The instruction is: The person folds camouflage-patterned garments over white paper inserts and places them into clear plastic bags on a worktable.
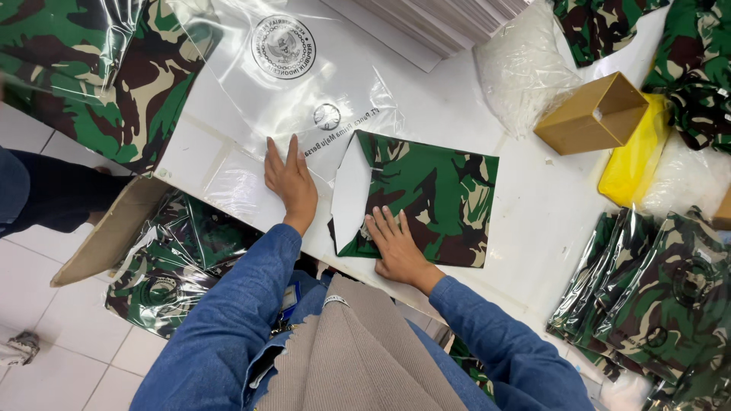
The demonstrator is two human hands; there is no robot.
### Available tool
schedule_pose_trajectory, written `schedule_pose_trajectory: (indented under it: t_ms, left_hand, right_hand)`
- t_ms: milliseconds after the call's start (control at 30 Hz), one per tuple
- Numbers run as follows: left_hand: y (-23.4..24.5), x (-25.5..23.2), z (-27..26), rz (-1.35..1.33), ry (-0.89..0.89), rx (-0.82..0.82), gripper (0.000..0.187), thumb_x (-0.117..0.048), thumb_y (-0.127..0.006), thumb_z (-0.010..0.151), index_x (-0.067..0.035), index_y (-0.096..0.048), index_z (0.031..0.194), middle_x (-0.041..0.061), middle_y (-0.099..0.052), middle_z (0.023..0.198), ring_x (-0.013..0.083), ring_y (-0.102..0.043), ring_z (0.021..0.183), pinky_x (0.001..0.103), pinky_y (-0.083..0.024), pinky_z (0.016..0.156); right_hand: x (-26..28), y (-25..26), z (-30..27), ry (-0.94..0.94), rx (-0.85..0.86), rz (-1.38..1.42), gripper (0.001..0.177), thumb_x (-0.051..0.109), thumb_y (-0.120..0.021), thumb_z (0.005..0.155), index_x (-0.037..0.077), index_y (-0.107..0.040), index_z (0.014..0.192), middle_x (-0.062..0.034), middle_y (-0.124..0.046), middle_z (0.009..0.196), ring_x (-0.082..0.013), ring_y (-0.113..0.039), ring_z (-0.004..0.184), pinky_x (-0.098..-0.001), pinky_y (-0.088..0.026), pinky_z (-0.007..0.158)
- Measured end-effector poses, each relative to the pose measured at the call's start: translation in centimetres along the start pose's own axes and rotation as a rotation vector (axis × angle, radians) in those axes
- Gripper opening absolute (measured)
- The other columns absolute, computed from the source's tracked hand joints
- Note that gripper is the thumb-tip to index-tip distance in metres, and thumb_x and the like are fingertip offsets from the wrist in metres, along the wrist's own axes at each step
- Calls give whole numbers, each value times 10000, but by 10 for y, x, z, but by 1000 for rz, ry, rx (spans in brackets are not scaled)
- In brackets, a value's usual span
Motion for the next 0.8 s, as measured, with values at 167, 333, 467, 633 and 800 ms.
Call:
schedule_pose_trajectory:
  t_ms: [167, 333, 467, 633, 800]
  left_hand:
    - [4, -15, -6, -227, -4, 88, 425, -221, -344, 1145, -235, -406, 1564, 161, -19, 1665, 415, -158, 1518, 529, -171, 1245]
    - [0, -2, -13, -299, -65, 184, 459, -170, -357, 1134, -243, -352, 1587, 113, 33, 1680, 393, -170, 1526, 499, -193, 1264]
    - [6, -21, -13, -360, -122, 122, 450, -194, -340, 1143, -237, -347, 1591, 124, 53, 1676, 425, -197, 1505, 550, -237, 1246]
    - [21, -55, -19, -487, -141, -3, 451, -198, -350, 1142, -233, -349, 1592, 145, 132, 1669, 418, -99, 1532, 537, -211, 1255]
    - [-6, 18, -45, -815, 456, -77, 1094, 47, -670, 923, -326, 82, 1625, 126, 125, 1641, 402, -229, 1491, 454, -367, 1178]
  right_hand:
    - [12, -10, 2, 68, -225, -169, 822, 112, -559, 780, 23, -313, 1559, -299, -360, 1530, -439, -338, 1415, -571, -204, 1172]
    - [-30, 27, 22, 45, -421, 386, 560, 16, -468, 881, 127, -582, 1418, -127, -632, 1376, -272, -629, 1217, -406, -490, 1061]
    - [-44, 56, 83, -166, -314, 669, 490, 100, -449, 991, 190, -526, 1466, -75, -657, 1341, -249, -630, 1214, -410, -489, 1055]
    - [-29, 79, 145, -24, -217, 846, 493, 251, -527, 1042, 106, -460, 1508, -185, -600, 1393, -375, -566, 1279, -555, -441, 1077]
    - [-172, 106, 200, -734, -354, 313, 674, 288, -815, 862, 281, -503, 1460, -38, -400, 1340, -311, -387, 1187, -481, -381, 967]
Point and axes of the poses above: each hand's wrist, its own z-axis towards the middle knuckle, its own y-axis out of the back of the hand, x = y × z, the point moved 7 cm from there along z, towards the middle knuckle
